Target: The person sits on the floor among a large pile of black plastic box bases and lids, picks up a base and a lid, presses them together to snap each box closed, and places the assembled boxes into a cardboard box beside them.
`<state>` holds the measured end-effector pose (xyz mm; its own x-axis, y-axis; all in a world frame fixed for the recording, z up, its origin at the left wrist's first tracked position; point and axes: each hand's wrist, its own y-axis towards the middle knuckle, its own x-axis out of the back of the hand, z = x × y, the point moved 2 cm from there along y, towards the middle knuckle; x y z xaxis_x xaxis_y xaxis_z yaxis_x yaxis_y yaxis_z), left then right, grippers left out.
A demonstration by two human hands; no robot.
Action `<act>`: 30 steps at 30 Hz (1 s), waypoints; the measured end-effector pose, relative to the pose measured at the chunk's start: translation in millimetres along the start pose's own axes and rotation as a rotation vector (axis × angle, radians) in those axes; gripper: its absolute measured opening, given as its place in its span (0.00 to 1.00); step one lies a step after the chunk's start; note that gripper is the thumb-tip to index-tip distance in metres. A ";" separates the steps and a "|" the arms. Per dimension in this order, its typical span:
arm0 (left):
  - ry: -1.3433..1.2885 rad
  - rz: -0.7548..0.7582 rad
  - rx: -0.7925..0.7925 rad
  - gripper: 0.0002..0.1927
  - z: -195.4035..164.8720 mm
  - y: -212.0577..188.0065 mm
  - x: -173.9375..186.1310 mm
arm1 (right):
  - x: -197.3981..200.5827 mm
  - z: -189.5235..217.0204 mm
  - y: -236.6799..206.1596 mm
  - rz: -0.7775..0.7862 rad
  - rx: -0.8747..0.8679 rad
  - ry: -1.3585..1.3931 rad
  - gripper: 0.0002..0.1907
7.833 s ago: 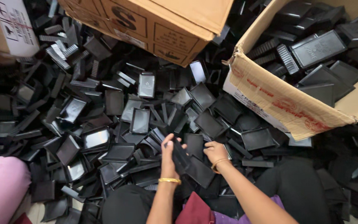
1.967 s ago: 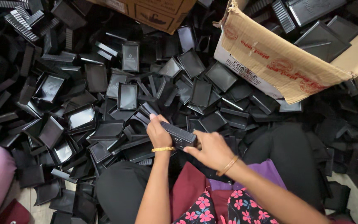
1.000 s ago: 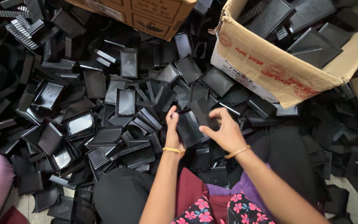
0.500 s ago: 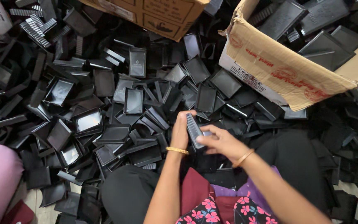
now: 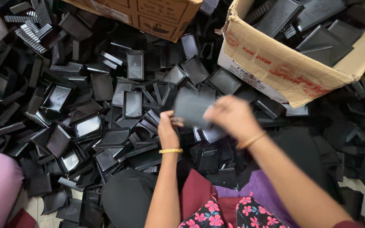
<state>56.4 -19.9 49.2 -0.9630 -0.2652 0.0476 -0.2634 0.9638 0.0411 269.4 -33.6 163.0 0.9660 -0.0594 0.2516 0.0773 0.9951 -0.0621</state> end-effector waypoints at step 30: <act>-0.429 0.390 0.464 0.34 51.5 -19.5 -30.6 | 18.5 -97.2 -41.2 0.084 -0.417 0.263 0.20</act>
<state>88.1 -29.2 -4.4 -0.9040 0.0405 -0.4256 0.1965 0.9235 -0.3294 308.1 -83.4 76.2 0.9985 -0.0519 -0.0194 0.0369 0.8841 -0.4658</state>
